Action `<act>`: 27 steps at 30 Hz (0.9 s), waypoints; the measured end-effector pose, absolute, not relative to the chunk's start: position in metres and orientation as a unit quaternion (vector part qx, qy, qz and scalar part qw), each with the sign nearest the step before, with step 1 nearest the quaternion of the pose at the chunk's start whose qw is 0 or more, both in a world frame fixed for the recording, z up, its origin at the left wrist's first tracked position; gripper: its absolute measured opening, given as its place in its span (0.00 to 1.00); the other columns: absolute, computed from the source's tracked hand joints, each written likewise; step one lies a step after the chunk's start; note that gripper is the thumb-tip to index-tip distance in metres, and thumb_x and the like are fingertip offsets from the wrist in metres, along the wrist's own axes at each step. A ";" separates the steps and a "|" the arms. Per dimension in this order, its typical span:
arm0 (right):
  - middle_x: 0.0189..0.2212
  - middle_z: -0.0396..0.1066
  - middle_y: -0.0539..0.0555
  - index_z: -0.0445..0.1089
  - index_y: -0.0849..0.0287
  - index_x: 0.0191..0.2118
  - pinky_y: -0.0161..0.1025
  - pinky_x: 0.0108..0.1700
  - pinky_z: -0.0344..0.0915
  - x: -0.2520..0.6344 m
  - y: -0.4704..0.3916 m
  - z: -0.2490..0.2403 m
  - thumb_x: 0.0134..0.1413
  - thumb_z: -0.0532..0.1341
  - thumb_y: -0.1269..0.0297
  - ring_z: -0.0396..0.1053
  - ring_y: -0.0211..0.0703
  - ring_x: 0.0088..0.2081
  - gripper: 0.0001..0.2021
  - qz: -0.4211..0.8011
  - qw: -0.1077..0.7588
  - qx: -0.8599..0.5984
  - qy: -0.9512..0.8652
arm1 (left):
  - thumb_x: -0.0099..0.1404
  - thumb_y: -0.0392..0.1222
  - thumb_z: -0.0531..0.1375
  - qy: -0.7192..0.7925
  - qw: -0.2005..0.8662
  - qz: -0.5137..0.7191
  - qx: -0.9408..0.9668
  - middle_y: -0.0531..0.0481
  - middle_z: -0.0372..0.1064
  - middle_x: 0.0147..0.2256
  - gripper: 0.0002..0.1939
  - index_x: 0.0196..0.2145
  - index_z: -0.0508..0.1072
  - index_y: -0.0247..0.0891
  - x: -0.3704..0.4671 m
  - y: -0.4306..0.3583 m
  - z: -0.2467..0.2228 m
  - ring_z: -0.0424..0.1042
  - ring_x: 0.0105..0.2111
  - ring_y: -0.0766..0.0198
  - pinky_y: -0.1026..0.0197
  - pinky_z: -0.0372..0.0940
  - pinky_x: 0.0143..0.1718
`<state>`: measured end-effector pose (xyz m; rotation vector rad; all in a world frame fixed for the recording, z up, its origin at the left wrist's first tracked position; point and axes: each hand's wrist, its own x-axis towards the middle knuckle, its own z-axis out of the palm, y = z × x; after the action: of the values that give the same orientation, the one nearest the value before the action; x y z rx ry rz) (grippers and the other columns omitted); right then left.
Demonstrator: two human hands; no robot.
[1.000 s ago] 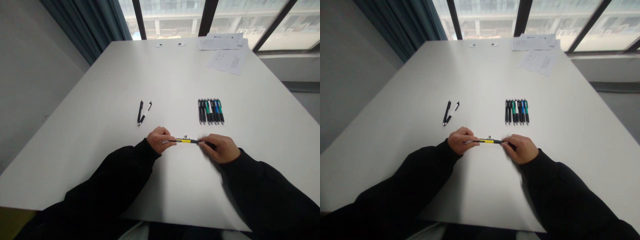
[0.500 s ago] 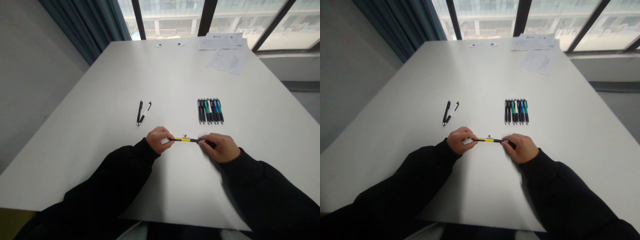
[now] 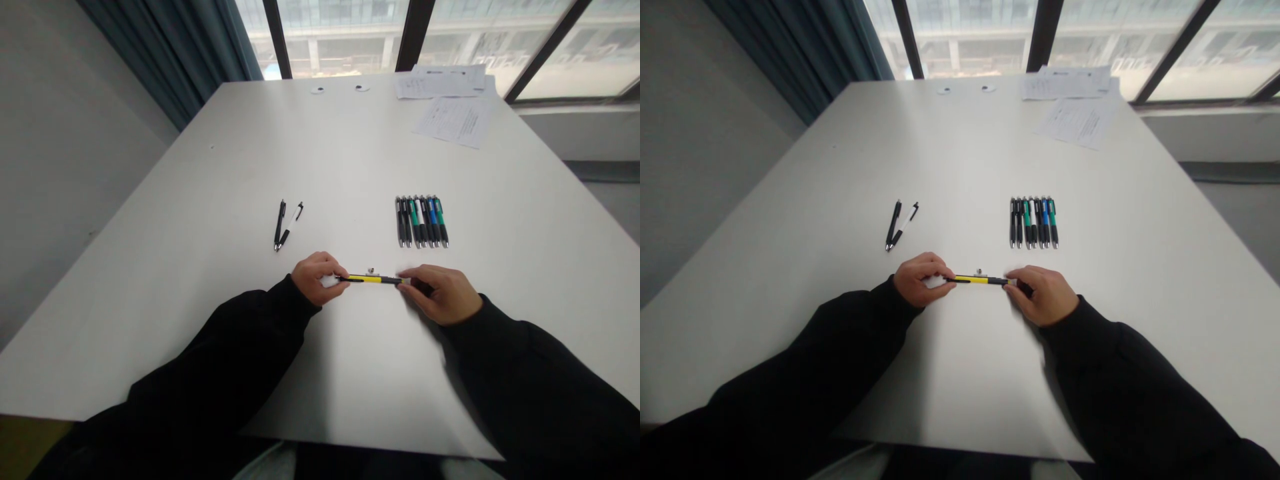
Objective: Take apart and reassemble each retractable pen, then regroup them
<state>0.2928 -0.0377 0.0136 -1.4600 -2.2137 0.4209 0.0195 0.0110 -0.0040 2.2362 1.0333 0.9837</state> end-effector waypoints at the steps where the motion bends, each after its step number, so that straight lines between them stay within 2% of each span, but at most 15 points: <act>1: 0.26 0.74 0.54 0.75 0.60 0.38 0.38 0.29 0.65 0.292 -0.038 0.014 0.56 0.59 0.62 0.70 0.41 0.25 0.10 0.153 0.225 -0.529 -0.804 | 0.51 0.37 0.66 0.377 0.245 0.359 0.818 0.49 0.72 0.28 0.04 0.28 0.78 0.41 0.019 0.011 -0.004 0.67 0.25 0.65 0.62 0.64 0.29; 8: 0.22 0.71 0.52 0.74 0.61 0.35 0.35 0.26 0.63 0.293 -0.039 0.017 0.54 0.59 0.63 0.67 0.38 0.22 0.08 0.161 0.233 -0.538 -0.794 | 0.51 0.34 0.65 0.374 0.255 0.382 0.806 0.49 0.72 0.27 0.04 0.27 0.79 0.40 0.021 0.010 -0.005 0.67 0.25 0.66 0.63 0.63 0.29; 17: 0.24 0.73 0.53 0.74 0.62 0.39 0.36 0.28 0.65 0.293 -0.038 0.016 0.53 0.61 0.63 0.68 0.39 0.23 0.10 0.175 0.231 -0.545 -0.787 | 0.52 0.34 0.65 0.353 0.251 0.377 0.819 0.48 0.72 0.26 0.02 0.27 0.78 0.38 0.020 0.012 -0.005 0.70 0.27 0.64 0.62 0.65 0.30; 27: 0.23 0.71 0.51 0.74 0.61 0.36 0.36 0.29 0.64 0.293 -0.040 0.018 0.53 0.60 0.65 0.67 0.38 0.23 0.08 0.171 0.220 -0.549 -0.788 | 0.53 0.33 0.65 0.354 0.234 0.378 0.823 0.49 0.72 0.27 0.02 0.27 0.78 0.37 0.019 0.012 -0.008 0.70 0.27 0.67 0.65 0.65 0.30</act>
<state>0.2927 -0.0395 0.0178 -1.5169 -2.1801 0.4716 0.0186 0.0121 -0.0077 2.2594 0.9708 1.0364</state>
